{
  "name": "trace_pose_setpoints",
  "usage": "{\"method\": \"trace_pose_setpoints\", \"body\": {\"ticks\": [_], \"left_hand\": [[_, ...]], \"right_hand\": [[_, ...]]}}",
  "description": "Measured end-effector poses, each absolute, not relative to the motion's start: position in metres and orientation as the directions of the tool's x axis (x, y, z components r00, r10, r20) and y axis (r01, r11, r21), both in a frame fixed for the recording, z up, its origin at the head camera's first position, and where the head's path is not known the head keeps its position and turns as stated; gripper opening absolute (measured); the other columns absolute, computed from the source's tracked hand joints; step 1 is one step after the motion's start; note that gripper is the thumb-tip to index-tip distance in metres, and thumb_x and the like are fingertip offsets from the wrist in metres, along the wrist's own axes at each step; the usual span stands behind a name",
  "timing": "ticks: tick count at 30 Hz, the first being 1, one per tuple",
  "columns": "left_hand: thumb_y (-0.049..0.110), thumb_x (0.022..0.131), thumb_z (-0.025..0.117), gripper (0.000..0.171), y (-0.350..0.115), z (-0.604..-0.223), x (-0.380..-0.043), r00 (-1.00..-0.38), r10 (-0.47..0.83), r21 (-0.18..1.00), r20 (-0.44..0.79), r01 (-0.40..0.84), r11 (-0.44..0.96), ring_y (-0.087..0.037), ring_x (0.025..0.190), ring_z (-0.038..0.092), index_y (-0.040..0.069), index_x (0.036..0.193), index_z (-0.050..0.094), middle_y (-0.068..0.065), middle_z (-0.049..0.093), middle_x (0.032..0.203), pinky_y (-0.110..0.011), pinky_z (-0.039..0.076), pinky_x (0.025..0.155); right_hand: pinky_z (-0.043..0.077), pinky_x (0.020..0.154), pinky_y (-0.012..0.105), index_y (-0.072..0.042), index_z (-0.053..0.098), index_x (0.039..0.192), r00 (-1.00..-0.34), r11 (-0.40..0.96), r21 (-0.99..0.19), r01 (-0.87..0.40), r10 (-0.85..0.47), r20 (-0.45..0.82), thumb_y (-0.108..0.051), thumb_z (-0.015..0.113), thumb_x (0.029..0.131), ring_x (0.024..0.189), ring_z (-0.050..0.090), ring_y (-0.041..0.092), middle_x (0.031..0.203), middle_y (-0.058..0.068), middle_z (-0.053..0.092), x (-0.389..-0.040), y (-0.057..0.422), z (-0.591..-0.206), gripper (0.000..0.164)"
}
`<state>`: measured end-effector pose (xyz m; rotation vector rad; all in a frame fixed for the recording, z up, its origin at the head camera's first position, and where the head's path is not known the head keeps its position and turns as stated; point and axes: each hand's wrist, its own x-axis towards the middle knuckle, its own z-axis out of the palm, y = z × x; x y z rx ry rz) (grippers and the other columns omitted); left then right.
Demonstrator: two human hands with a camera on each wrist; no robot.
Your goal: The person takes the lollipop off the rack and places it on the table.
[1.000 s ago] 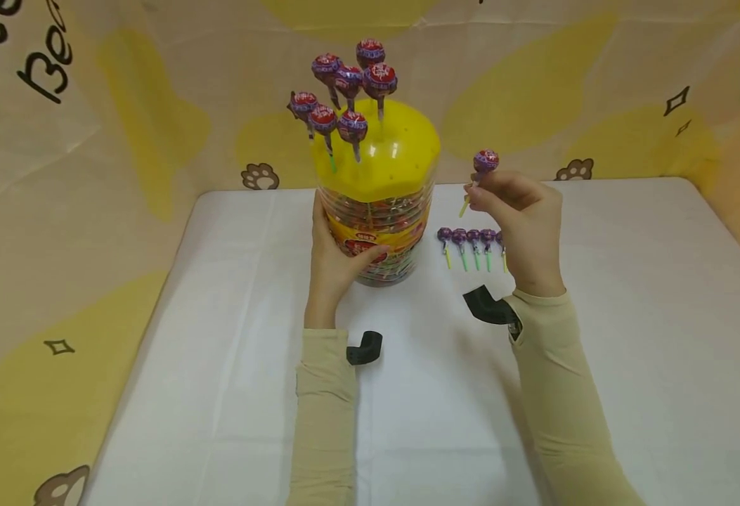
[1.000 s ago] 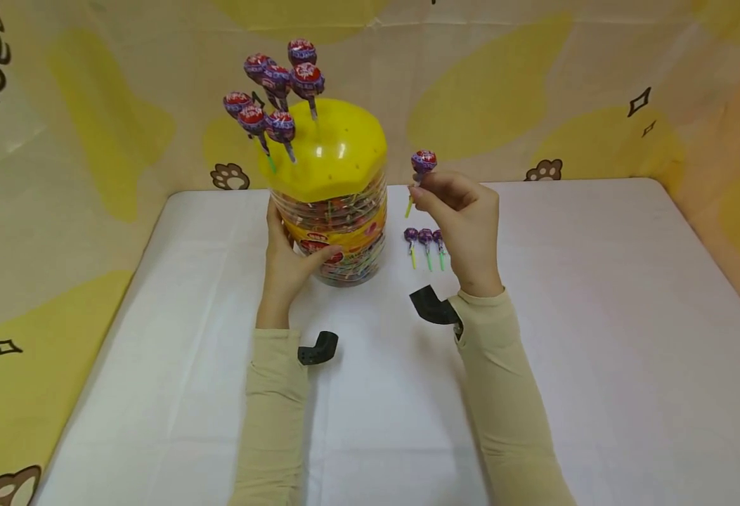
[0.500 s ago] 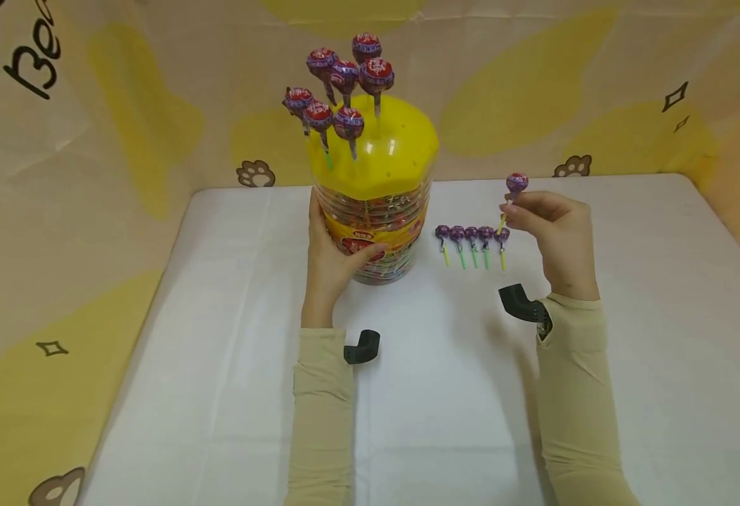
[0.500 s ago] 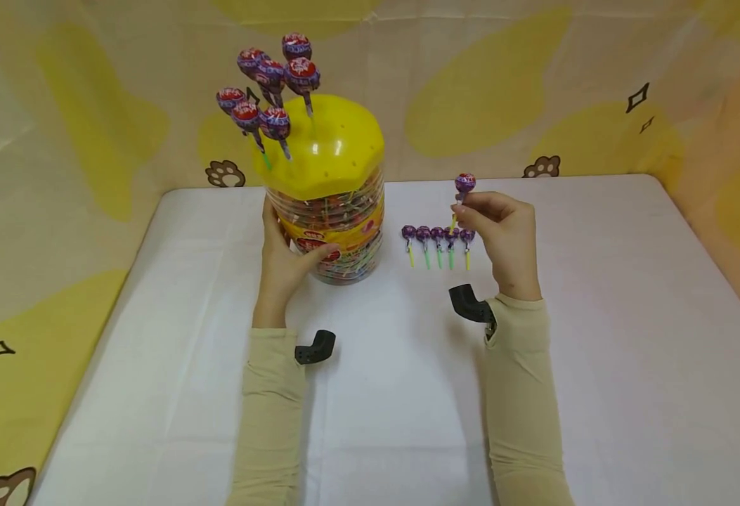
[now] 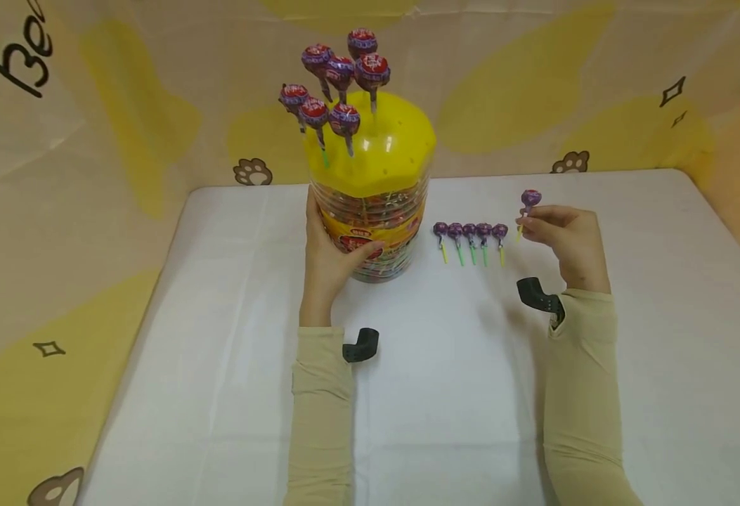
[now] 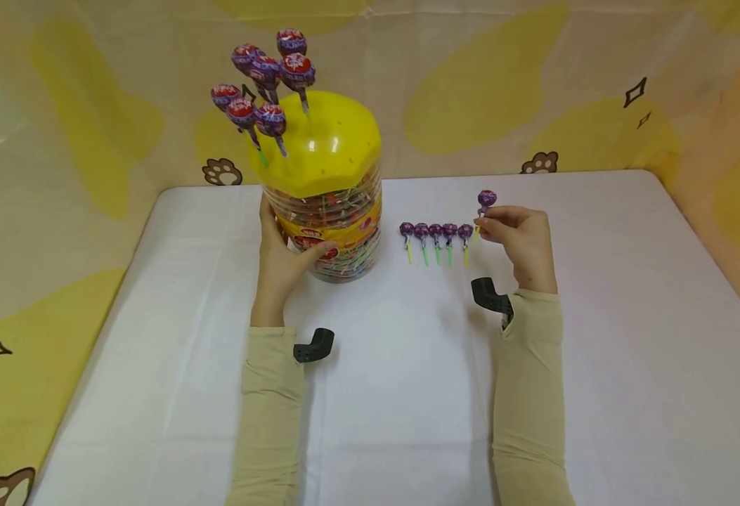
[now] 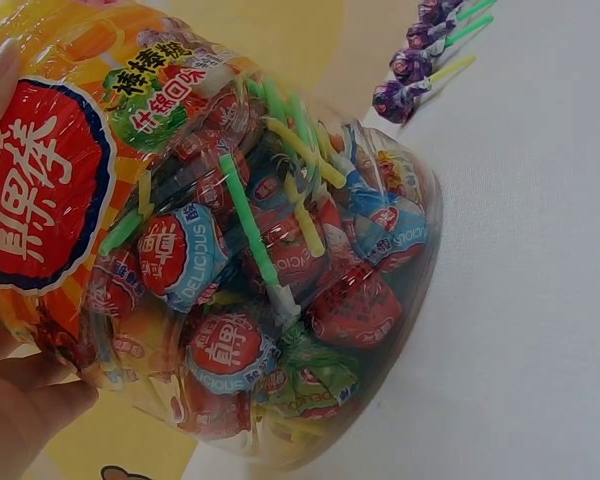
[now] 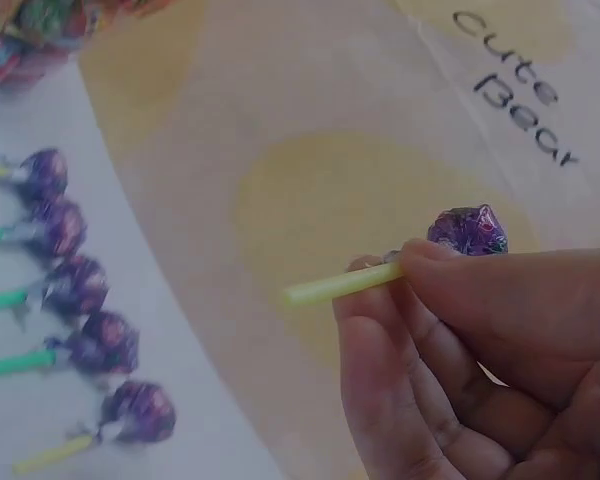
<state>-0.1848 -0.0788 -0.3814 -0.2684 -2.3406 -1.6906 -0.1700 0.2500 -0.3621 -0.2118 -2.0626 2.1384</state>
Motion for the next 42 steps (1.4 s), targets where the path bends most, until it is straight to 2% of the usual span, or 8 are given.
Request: {"method": "trace_pose_setpoints", "body": {"ticks": [7,14,17,20,25,42], "left_hand": [[0.029,0.073,0.082,0.113,-0.08,-0.383,-0.186,-0.953,0.007,0.906,0.303,0.29,0.309,-0.015,0.136,0.026,0.024,0.151,0.0,-0.002,0.021,0.152,-0.036,0.021,0.114],[0.03,0.074,0.081,0.112,-0.079,-0.383,-0.186,-0.953,0.006,0.907,0.304,0.291,0.303,-0.014,0.136,0.027,0.024,0.152,0.001,-0.001,0.021,0.152,-0.033,0.022,0.114],[0.029,0.074,0.081,0.112,-0.079,-0.383,-0.186,-0.953,0.006,0.907,0.304,0.292,0.304,-0.013,0.135,0.027,0.024,0.151,0.001,0.0,0.022,0.151,-0.033,0.022,0.114],[0.03,0.074,0.081,0.113,-0.079,-0.384,-0.186,-0.952,0.006,0.906,0.305,0.293,0.304,-0.013,0.135,0.027,0.025,0.151,0.0,0.0,0.022,0.151,-0.033,0.022,0.114],[0.029,0.074,0.081,0.112,-0.079,-0.384,-0.187,-0.951,0.008,0.907,0.309,0.298,0.296,-0.013,0.135,0.027,0.024,0.151,0.0,0.0,0.021,0.151,-0.034,0.022,0.114],[0.031,0.076,0.079,0.11,-0.079,-0.384,-0.187,-0.965,0.006,0.92,0.263,0.253,0.301,-0.014,0.137,0.024,0.027,0.151,-0.001,0.0,0.019,0.152,-0.036,0.021,0.114]], "right_hand": [[0.054,0.067,0.016,-0.003,0.068,0.087,-0.977,0.021,-0.991,0.133,0.17,-0.127,0.003,0.061,0.088,0.07,0.066,0.006,0.077,-0.005,0.067,-0.174,0.268,-0.386,0.009],[0.054,0.065,0.016,-0.007,0.068,0.082,-0.959,0.031,-0.967,0.252,0.142,-0.245,0.008,0.06,0.087,0.066,0.065,0.005,0.074,-0.008,0.068,-0.181,0.278,-0.412,0.018],[0.055,0.063,0.016,-0.004,0.067,0.085,-0.958,0.041,-0.965,0.261,0.134,-0.253,0.008,0.059,0.088,0.064,0.065,0.004,0.071,-0.007,0.067,-0.183,0.279,-0.418,0.015],[0.054,0.063,0.015,0.004,0.065,0.095,-0.956,0.091,-0.959,0.267,0.146,-0.253,0.007,0.059,0.088,0.063,0.064,0.002,0.07,-0.01,0.066,-0.184,0.277,-0.422,0.01],[0.053,0.063,0.013,0.018,0.055,0.115,-0.949,0.205,-0.934,0.293,0.182,-0.257,0.003,0.06,0.09,0.063,0.061,-0.002,0.069,-0.015,0.062,-0.186,0.274,-0.426,0.03],[0.053,0.061,0.014,0.02,0.053,0.119,-0.923,0.227,-0.913,0.34,0.264,-0.279,0.001,0.063,0.088,0.059,0.061,-0.001,0.065,-0.015,0.061,-0.191,0.272,-0.426,0.038]]}}
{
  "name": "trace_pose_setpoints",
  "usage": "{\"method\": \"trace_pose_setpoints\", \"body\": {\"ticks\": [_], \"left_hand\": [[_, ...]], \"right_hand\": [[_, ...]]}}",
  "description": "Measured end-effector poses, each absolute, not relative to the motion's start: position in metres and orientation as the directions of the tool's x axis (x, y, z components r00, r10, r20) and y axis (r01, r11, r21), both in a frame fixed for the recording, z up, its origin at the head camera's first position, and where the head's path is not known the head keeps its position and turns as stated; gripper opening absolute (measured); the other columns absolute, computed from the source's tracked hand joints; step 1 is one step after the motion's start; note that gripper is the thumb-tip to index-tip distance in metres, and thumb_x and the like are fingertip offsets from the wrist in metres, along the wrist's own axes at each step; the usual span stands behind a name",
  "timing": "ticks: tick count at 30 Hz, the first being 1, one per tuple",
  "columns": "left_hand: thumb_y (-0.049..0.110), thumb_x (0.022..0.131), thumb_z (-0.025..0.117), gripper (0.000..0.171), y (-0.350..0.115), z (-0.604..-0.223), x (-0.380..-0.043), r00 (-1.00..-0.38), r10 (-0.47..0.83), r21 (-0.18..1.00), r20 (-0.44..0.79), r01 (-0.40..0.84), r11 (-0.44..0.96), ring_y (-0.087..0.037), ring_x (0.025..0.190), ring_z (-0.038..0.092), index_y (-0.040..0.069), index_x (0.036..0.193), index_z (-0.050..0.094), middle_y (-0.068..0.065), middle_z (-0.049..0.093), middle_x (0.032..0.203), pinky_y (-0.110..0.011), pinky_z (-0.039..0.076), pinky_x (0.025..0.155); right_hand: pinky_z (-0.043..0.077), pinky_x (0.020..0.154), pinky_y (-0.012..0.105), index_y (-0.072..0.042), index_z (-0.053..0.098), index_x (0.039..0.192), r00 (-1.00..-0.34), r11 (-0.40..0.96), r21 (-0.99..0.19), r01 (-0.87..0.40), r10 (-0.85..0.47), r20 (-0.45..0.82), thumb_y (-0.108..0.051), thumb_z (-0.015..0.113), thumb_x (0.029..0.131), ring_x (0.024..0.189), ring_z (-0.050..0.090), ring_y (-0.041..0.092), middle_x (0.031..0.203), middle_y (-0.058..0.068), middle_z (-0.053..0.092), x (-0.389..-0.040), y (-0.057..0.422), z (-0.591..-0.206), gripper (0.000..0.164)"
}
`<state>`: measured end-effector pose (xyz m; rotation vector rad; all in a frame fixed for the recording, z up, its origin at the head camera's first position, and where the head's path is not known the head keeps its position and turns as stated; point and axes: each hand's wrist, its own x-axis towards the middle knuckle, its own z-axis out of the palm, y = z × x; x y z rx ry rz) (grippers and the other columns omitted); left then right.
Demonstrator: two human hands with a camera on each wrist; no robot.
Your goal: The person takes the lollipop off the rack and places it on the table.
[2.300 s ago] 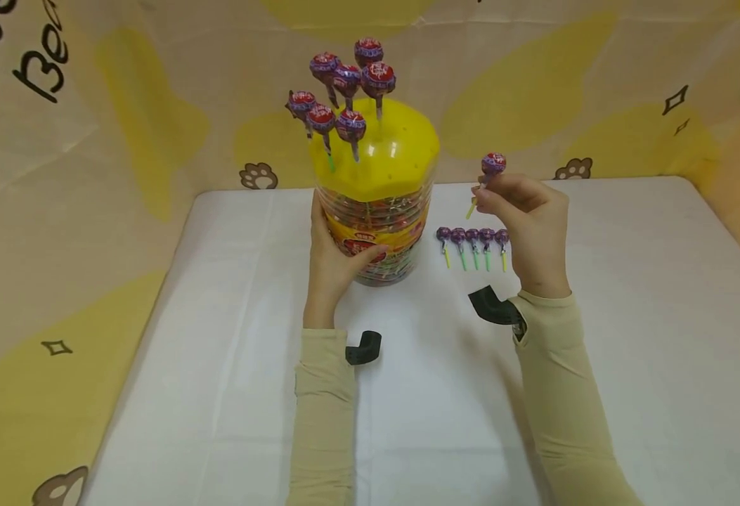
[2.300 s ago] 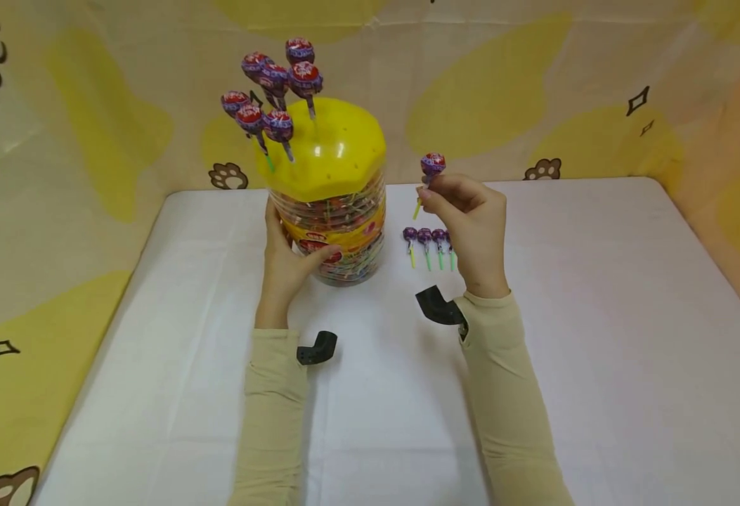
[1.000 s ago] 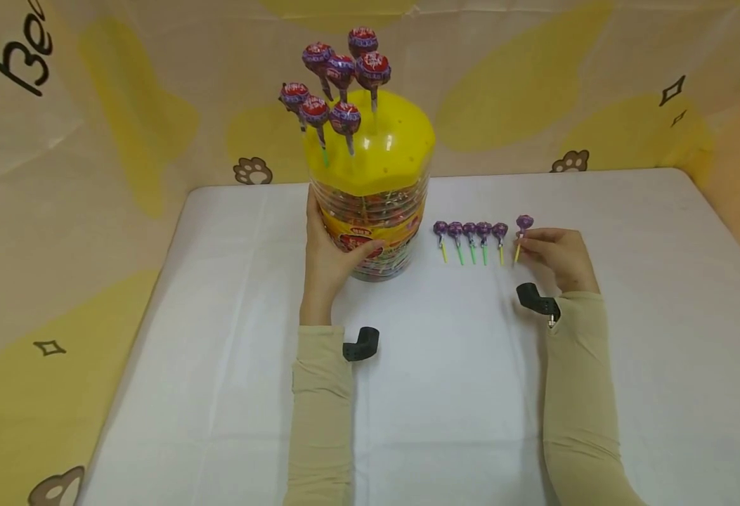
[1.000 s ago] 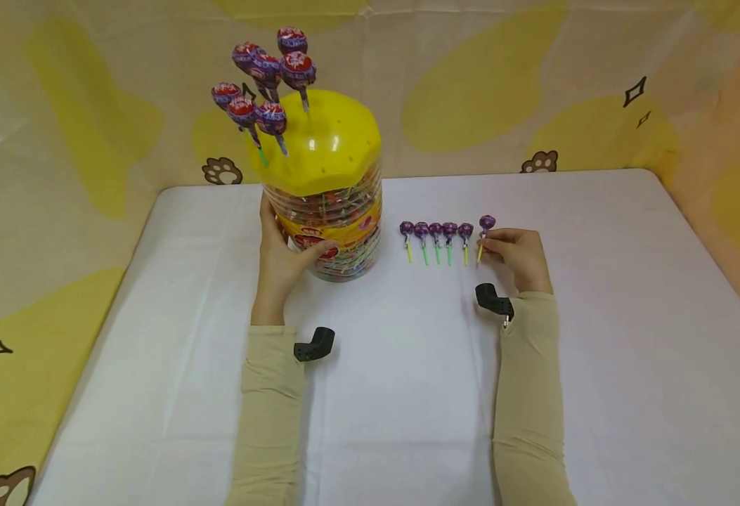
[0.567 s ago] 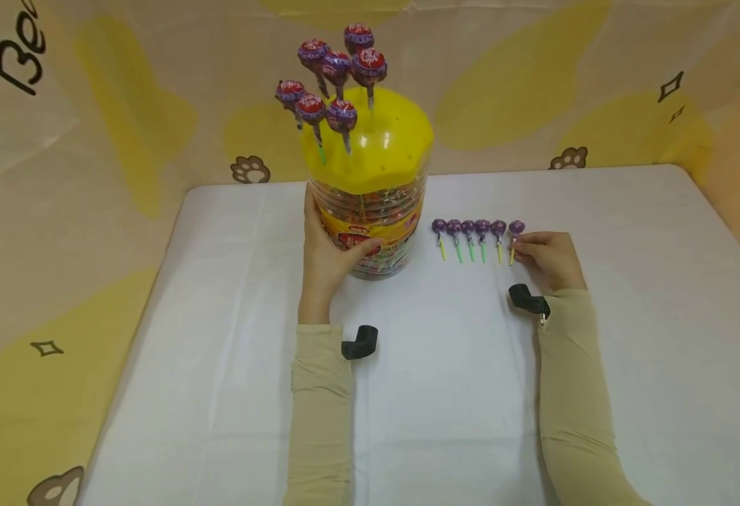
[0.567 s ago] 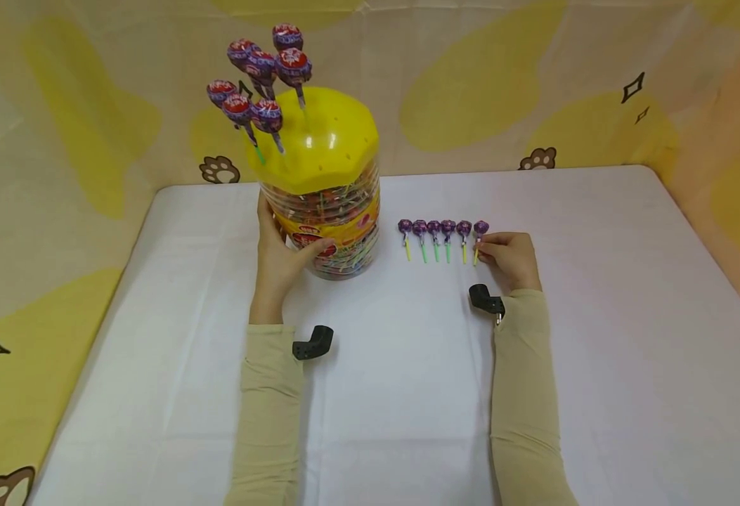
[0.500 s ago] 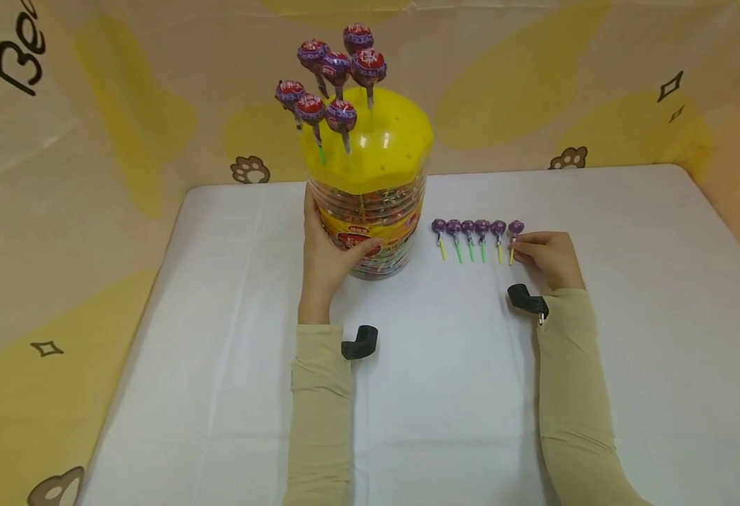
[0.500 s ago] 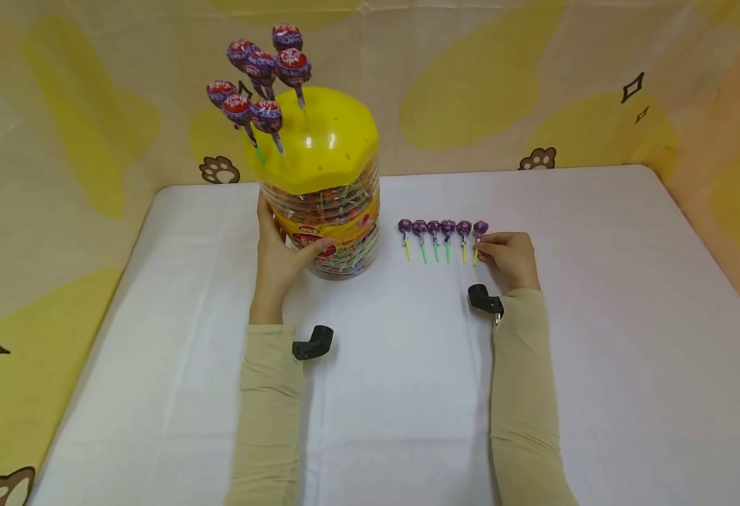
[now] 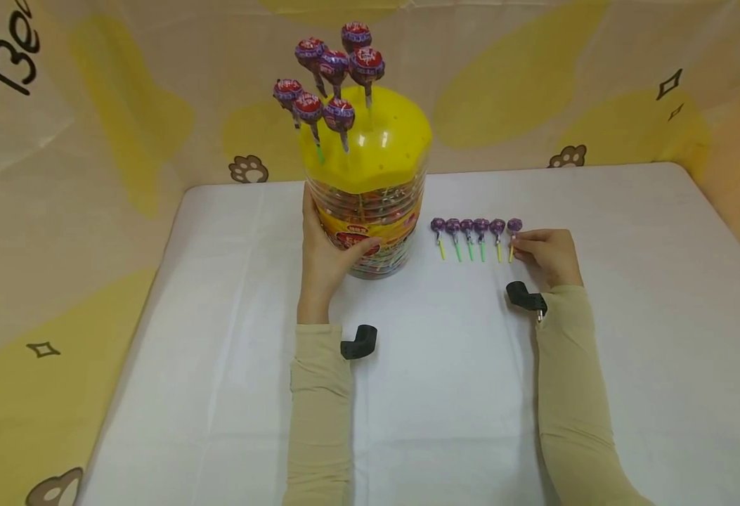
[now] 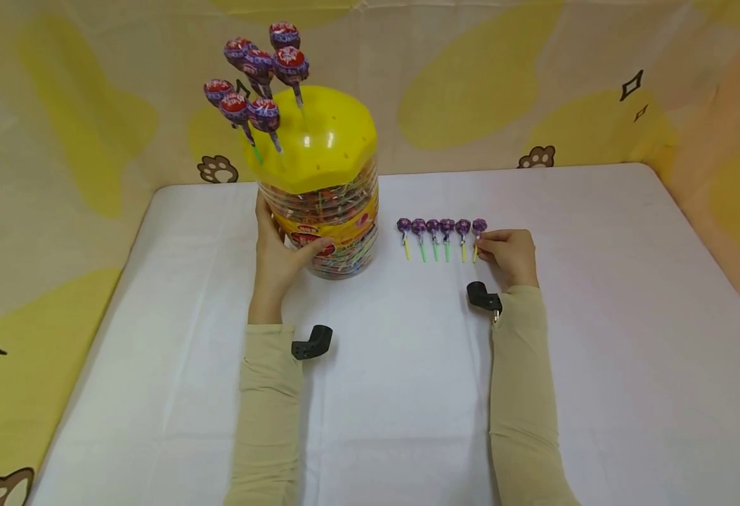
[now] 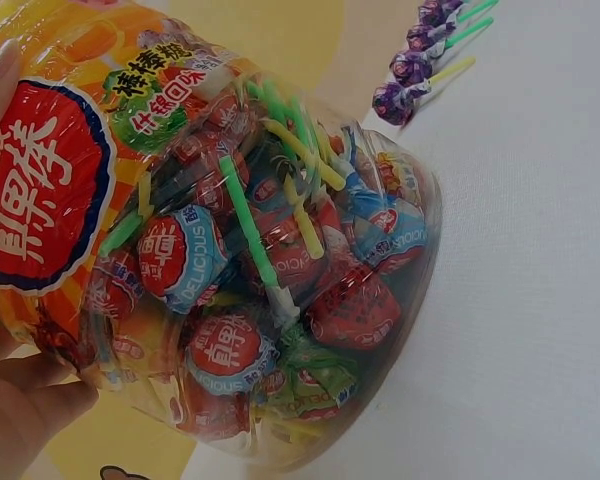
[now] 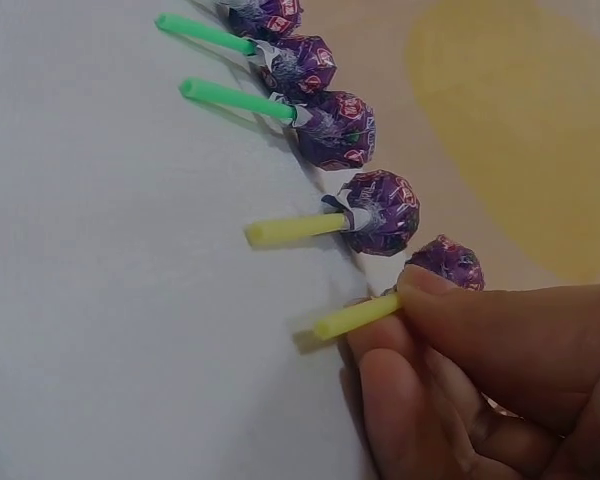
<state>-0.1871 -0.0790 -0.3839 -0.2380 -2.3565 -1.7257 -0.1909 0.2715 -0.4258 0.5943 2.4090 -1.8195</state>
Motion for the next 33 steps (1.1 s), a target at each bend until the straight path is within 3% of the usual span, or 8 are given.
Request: {"method": "trace_pose_setpoints", "body": {"ticks": [10,16,24,29,33], "left_hand": [[0.032,0.076,0.079,0.109,-0.0784,-0.3837,-0.1862,-0.967,0.002,0.922,0.255,0.243,0.302,-0.015,0.137,0.024,0.026,0.151,0.0,-0.001,0.019,0.152,-0.037,0.021,0.114],[0.032,0.076,0.079,0.11,-0.0786,-0.3833,-0.186,-0.967,0.003,0.919,0.254,0.242,0.31,-0.015,0.137,0.024,0.027,0.151,-0.001,-0.001,0.018,0.153,-0.037,0.021,0.114],[0.032,0.076,0.079,0.111,-0.0786,-0.383,-0.1845,-0.97,0.0,0.922,0.243,0.231,0.311,-0.015,0.138,0.023,0.028,0.151,-0.002,0.0,0.017,0.153,-0.038,0.02,0.114],[0.03,0.076,0.08,0.111,-0.079,-0.3831,-0.1852,-0.968,0.006,0.924,0.249,0.24,0.299,-0.014,0.138,0.023,0.027,0.151,-0.001,0.001,0.017,0.153,-0.036,0.02,0.114],[0.028,0.077,0.079,0.109,-0.0791,-0.3828,-0.1862,-0.966,0.013,0.926,0.258,0.251,0.282,-0.014,0.138,0.023,0.027,0.151,-0.001,0.001,0.018,0.153,-0.035,0.019,0.115]], "right_hand": [[0.053,0.059,0.013,0.016,0.057,0.116,-0.916,0.278,-0.889,0.364,0.278,-0.288,-0.006,0.067,0.087,0.058,0.061,-0.001,0.069,-0.012,0.062,-0.1922,0.2722,-0.4255,0.038],[0.049,0.057,0.01,0.013,0.06,0.114,-0.921,0.386,-0.847,0.365,0.285,-0.267,-0.013,0.069,0.087,0.057,0.058,-0.003,0.065,-0.016,0.059,-0.1915,0.2708,-0.423,0.039],[0.047,0.059,0.01,0.007,0.065,0.111,-0.911,0.481,-0.789,0.383,0.337,-0.237,-0.017,0.069,0.087,0.06,0.056,-0.003,0.081,-0.003,0.064,-0.1896,0.2684,-0.4204,0.035],[0.044,0.064,0.014,0.004,0.066,0.11,-0.895,0.473,-0.796,0.379,0.405,-0.185,-0.02,0.068,0.088,0.065,0.054,0.0,0.087,0.0,0.066,-0.1889,0.2661,-0.4192,0.033],[0.046,0.064,0.013,0.005,0.067,0.108,-0.891,0.423,-0.856,0.298,0.446,-0.09,-0.016,0.068,0.087,0.063,0.056,-0.003,0.079,-0.008,0.065,-0.1899,0.2626,-0.4164,0.03]]}}
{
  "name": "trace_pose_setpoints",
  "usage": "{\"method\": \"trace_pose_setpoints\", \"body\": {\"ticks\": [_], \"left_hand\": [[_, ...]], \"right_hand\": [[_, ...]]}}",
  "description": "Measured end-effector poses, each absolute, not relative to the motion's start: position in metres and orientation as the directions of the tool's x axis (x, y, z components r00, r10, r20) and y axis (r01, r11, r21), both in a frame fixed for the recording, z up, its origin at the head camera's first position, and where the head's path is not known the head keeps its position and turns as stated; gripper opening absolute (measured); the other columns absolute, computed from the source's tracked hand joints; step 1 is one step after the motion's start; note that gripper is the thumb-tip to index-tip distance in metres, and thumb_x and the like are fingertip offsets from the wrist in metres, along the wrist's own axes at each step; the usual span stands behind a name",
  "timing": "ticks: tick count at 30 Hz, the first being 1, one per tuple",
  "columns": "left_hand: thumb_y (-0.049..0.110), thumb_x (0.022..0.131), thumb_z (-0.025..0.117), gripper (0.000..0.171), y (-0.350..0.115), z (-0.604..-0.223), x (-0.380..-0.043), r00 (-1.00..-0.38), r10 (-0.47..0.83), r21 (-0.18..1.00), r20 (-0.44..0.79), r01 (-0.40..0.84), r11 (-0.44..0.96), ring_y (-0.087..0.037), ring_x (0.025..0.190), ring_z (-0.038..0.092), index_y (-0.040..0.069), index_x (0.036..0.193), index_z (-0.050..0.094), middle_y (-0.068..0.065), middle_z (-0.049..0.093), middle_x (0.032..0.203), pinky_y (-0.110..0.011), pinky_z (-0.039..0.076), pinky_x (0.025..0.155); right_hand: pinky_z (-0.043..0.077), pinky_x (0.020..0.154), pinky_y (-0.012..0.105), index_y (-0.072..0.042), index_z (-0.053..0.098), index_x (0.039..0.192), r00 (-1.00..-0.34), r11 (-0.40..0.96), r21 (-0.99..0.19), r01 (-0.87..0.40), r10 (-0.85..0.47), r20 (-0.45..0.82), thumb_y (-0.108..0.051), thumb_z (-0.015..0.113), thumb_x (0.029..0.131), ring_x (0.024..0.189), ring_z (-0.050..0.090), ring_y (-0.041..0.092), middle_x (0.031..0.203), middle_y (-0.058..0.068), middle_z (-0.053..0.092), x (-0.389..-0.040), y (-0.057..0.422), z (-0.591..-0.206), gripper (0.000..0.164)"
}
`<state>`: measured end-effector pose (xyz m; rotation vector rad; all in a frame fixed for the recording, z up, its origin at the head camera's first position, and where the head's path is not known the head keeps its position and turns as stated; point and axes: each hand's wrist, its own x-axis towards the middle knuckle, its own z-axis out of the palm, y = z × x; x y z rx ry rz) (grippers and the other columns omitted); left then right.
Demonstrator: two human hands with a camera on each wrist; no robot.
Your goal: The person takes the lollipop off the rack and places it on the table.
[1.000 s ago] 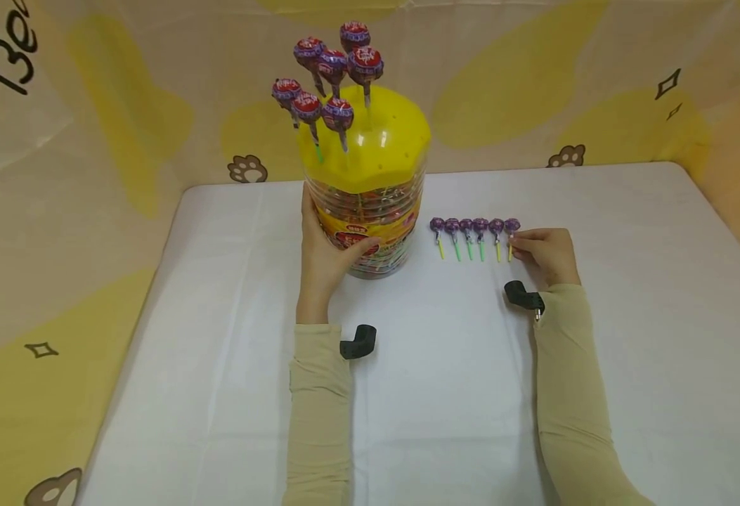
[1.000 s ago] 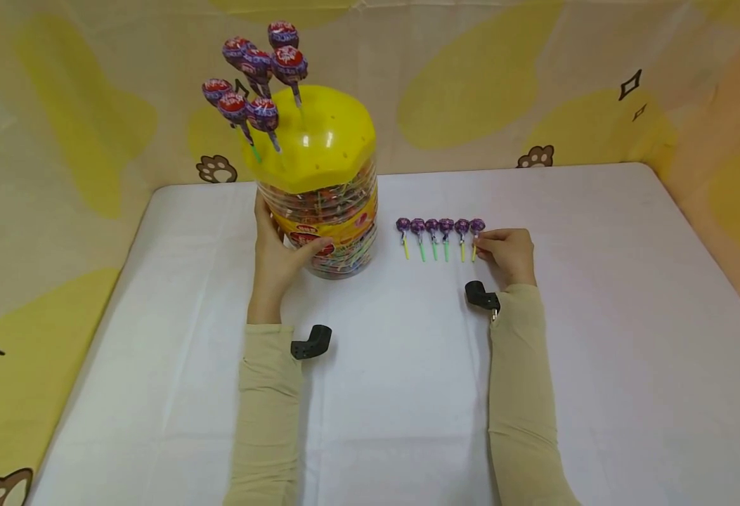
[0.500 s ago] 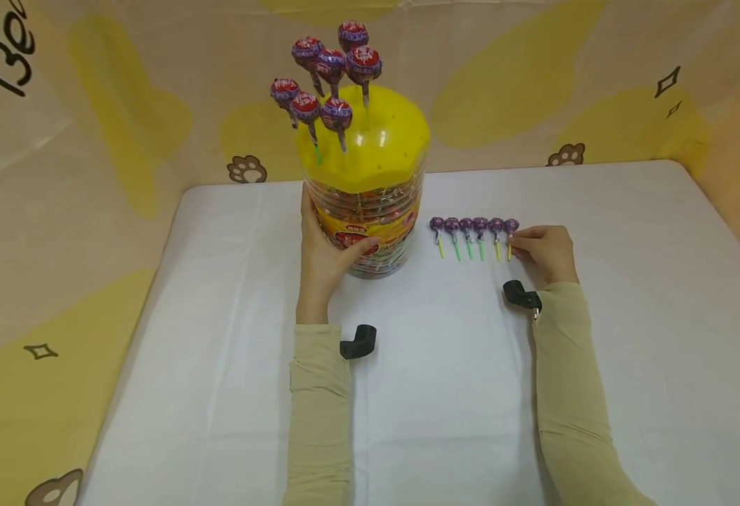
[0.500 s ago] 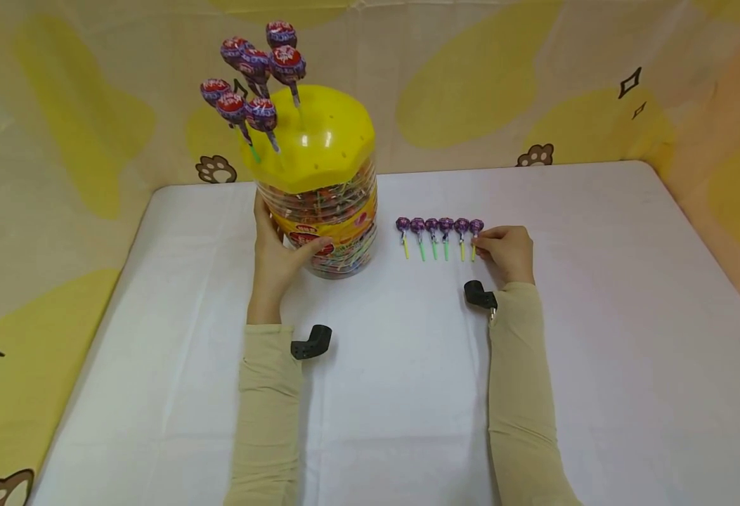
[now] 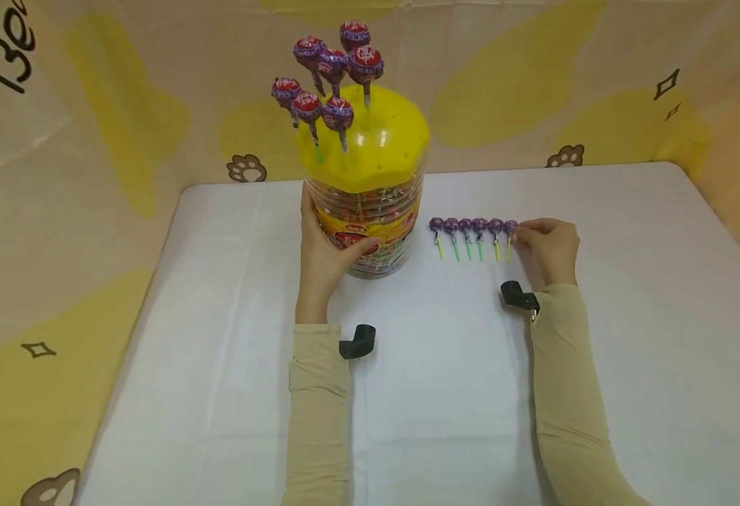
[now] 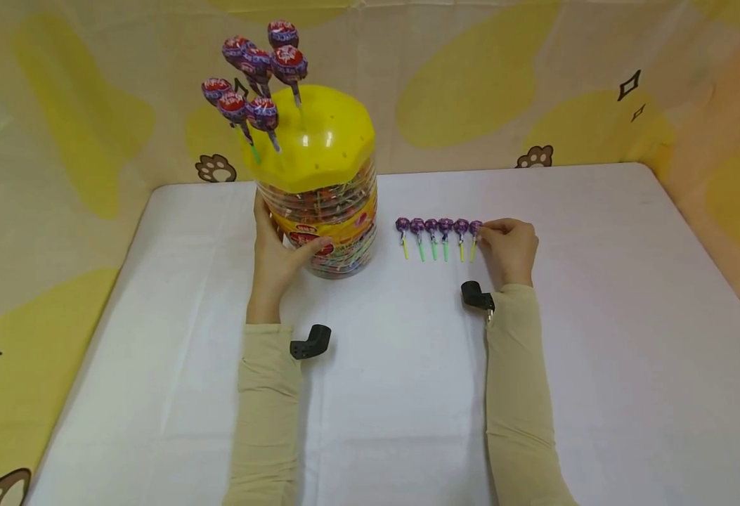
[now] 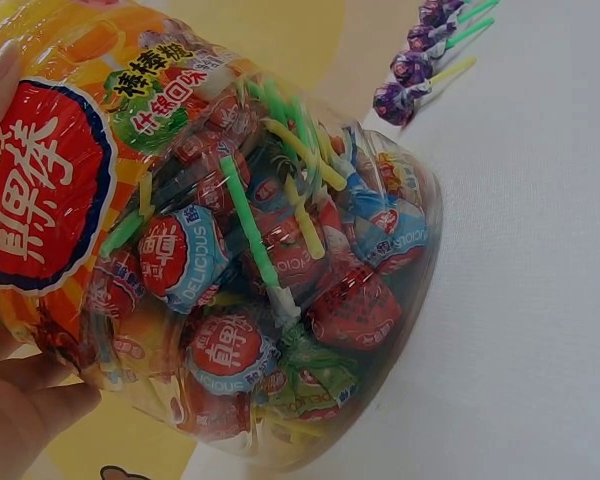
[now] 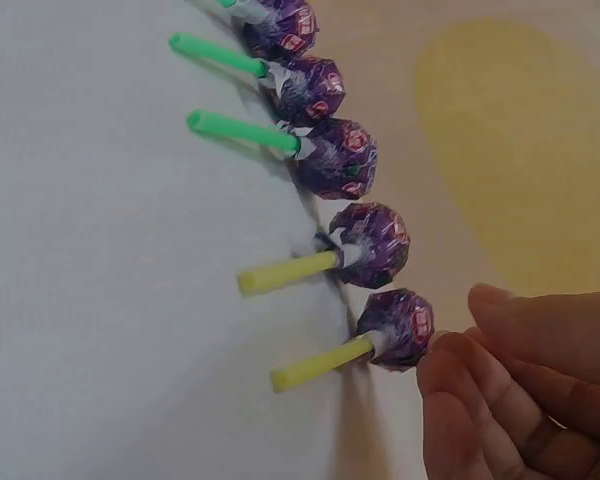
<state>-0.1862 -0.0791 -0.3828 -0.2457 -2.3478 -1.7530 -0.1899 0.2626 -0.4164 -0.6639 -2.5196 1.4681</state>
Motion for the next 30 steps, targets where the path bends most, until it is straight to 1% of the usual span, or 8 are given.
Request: {"method": "trace_pose_setpoints", "body": {"ticks": [3,7,9,16,18,22,27,30], "left_hand": [[0.028,0.078,0.078,0.108,-0.08,-0.382,-0.186,-0.963,0.014,0.924,0.268,0.261,0.278,-0.014,0.137,0.023,0.027,0.151,-0.001,0.002,0.018,0.153,-0.035,0.02,0.115],[0.027,0.076,0.08,0.11,-0.08,-0.381,-0.187,-0.955,0.017,0.914,0.297,0.289,0.286,-0.013,0.137,0.024,0.025,0.151,-0.001,0.0,0.019,0.152,-0.033,0.02,0.114],[0.027,0.075,0.081,0.112,-0.079,-0.382,-0.187,-0.951,0.017,0.908,0.309,0.301,0.293,-0.013,0.136,0.025,0.024,0.152,-0.001,0.0,0.02,0.152,-0.032,0.02,0.114],[0.03,0.075,0.081,0.112,-0.076,-0.387,-0.186,-0.957,0.012,0.912,0.291,0.281,0.3,-0.015,0.137,0.025,0.024,0.152,0.0,-0.002,0.019,0.153,-0.034,0.02,0.114],[0.03,0.075,0.081,0.112,-0.075,-0.387,-0.185,-0.959,0.014,0.914,0.284,0.275,0.298,-0.015,0.137,0.024,0.024,0.152,0.0,-0.002,0.018,0.153,-0.035,0.02,0.114],[0.03,0.074,0.081,0.113,-0.075,-0.388,-0.184,-0.959,0.017,0.914,0.284,0.276,0.297,-0.014,0.137,0.025,0.024,0.152,0.0,-0.001,0.019,0.153,-0.036,0.021,0.114],[0.029,0.074,0.082,0.113,-0.077,-0.386,-0.185,-0.95,0.013,0.903,0.311,0.3,0.309,-0.015,0.136,0.026,0.024,0.152,0.0,-0.002,0.019,0.153,-0.035,0.021,0.114],[0.029,0.073,0.082,0.114,-0.079,-0.385,-0.186,-0.947,0.007,0.896,0.322,0.307,0.321,-0.016,0.137,0.025,0.024,0.152,0.0,-0.003,0.019,0.153,-0.036,0.021,0.114]], "right_hand": [[0.049,0.065,0.011,0.007,0.067,0.105,-0.888,0.357,-0.912,0.202,0.459,-0.017,-0.012,0.068,0.087,0.062,0.06,-0.002,0.075,-0.01,0.066,-0.192,0.257,-0.411,0.026],[0.053,0.066,0.014,0.007,0.069,0.099,-0.887,0.262,-0.964,0.039,0.453,0.087,-0.009,0.069,0.086,0.064,0.064,0.004,0.079,-0.003,0.07,-0.195,0.244,-0.397,0.021],[0.053,0.066,0.015,0.007,0.07,0.096,-0.886,0.199,-0.979,-0.042,0.444,0.129,-0.006,0.069,0.084,0.065,0.065,0.007,0.077,-0.001,0.07,-0.195,0.236,-0.388,0.018],[0.055,0.065,0.019,0.007,0.071,0.091,-0.879,-0.037,-0.959,-0.28,0.412,0.24,0.005,0.069,0.081,0.066,0.066,0.014,0.076,0.005,0.07,-0.187,0.205,-0.357,0.01],[0.055,0.066,0.021,0.008,0.071,0.091,-0.875,-0.057,-0.944,-0.325,0.396,0.277,0.007,0.068,0.081,0.066,0.067,0.015,0.076,0.005,0.069,-0.184,0.196,-0.35,0.011],[0.055,0.069,0.023,0.011,0.07,0.093,-0.866,-0.044,-0.921,-0.387,0.361,0.347,0.007,0.07,0.08,0.066,0.066,0.017,0.076,0.005,0.069,-0.181,0.18,-0.336,0.014],[0.054,0.072,0.023,0.008,0.071,0.094,-0.857,-0.016,-0.9,-0.435,0.314,0.409,0.003,0.072,0.079,0.069,0.066,0.018,0.078,0.007,0.07,-0.184,0.161,-0.314,0.016],[0.055,0.075,0.024,0.006,0.072,0.095,-0.861,-0.047,-0.892,-0.45,0.287,0.419,0.002,0.072,0.08,0.072,0.066,0.019,0.081,0.008,0.07,-0.189,0.148,-0.301,0.015]]}}
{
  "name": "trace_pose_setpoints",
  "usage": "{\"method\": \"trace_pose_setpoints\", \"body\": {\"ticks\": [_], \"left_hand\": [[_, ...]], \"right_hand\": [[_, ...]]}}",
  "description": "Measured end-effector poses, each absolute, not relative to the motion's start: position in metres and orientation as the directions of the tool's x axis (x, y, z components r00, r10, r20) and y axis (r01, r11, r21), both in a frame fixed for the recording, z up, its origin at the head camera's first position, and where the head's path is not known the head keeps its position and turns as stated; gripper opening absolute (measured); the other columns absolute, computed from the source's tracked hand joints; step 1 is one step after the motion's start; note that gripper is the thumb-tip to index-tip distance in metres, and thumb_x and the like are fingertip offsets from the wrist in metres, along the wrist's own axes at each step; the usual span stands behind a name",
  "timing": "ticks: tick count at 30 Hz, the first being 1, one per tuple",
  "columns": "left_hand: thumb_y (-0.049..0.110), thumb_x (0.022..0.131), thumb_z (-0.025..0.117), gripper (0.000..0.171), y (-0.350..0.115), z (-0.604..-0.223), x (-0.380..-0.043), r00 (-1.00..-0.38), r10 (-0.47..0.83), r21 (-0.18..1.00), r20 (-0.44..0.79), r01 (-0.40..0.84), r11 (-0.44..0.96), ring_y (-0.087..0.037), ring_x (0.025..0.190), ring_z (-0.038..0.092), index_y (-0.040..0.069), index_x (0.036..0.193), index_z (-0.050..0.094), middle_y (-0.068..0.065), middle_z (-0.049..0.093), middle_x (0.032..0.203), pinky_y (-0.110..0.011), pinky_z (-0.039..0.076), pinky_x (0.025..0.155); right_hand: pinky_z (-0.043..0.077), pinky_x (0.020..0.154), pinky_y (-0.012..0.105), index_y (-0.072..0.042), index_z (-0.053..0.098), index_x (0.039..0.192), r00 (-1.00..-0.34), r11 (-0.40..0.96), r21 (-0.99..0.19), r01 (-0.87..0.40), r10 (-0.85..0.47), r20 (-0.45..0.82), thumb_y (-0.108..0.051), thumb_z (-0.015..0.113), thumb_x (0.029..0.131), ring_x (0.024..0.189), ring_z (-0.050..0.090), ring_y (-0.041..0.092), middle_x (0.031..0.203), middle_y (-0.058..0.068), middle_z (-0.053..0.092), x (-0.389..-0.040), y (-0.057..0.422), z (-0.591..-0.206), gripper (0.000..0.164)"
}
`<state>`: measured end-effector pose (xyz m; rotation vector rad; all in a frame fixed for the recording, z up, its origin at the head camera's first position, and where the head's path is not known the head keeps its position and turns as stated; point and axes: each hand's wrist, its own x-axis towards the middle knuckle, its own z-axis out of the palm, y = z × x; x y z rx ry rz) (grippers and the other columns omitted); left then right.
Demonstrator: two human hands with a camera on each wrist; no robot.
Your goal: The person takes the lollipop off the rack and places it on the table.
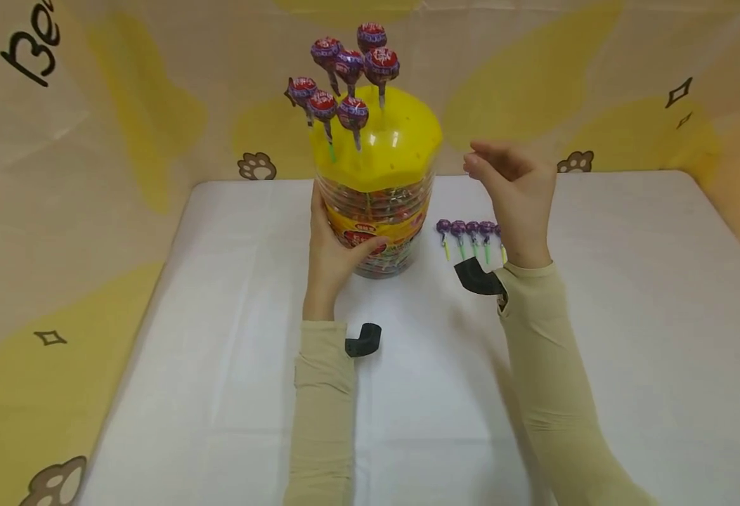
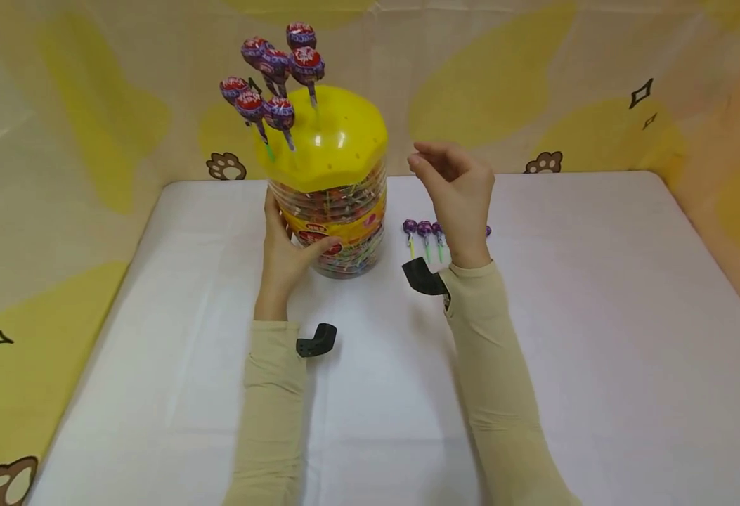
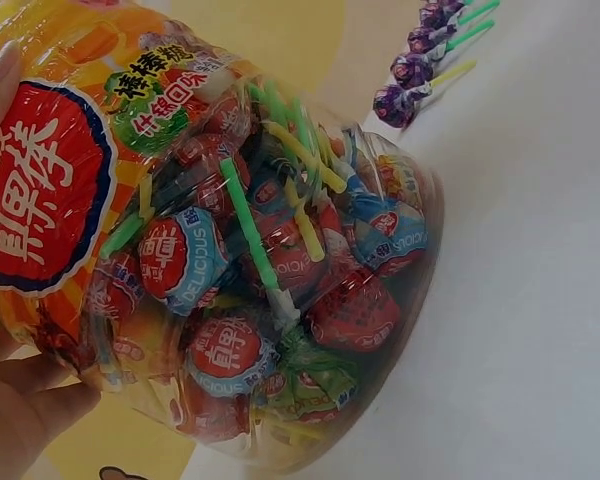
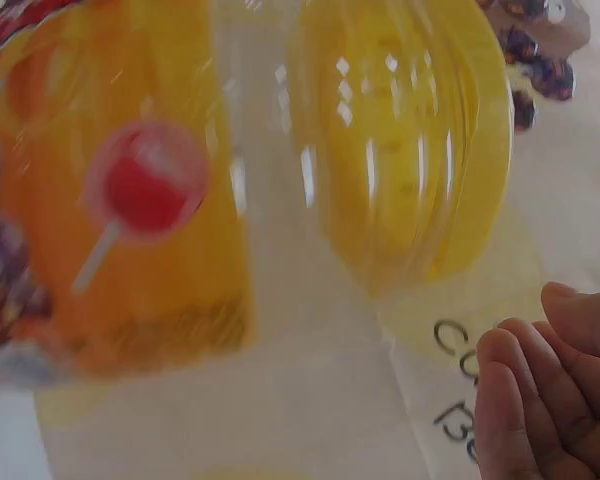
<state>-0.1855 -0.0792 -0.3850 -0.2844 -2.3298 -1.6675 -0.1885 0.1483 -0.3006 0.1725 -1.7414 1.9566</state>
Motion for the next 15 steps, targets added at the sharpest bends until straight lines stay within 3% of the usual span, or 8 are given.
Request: {"method": "trace_pose_setpoints", "body": {"ticks": [12,15], "left_hand": [[0.031,0.075,0.081,0.111,-0.08,-0.385,-0.186,-0.954,0.003,0.906,0.301,0.287,0.312,-0.016,0.136,0.026,0.026,0.152,0.0,-0.002,0.021,0.152,-0.037,0.023,0.114],[0.03,0.075,0.08,0.11,-0.08,-0.384,-0.186,-0.952,0.004,0.904,0.307,0.293,0.311,-0.016,0.136,0.027,0.025,0.152,0.001,-0.002,0.021,0.152,-0.038,0.023,0.114]], "right_hand": [[0.055,0.081,0.029,0.006,0.071,0.098,-0.842,-0.012,-0.857,-0.516,0.192,0.504,-0.001,0.072,0.081,0.081,0.065,0.022,0.093,0.012,0.07,-0.196,0.105,-0.262,0.018],[0.055,0.081,0.029,0.007,0.07,0.1,-0.816,0.05,-0.829,-0.556,0.157,0.557,-0.001,0.072,0.082,0.083,0.066,0.02,0.096,0.013,0.07,-0.196,0.096,-0.256,0.02]]}}
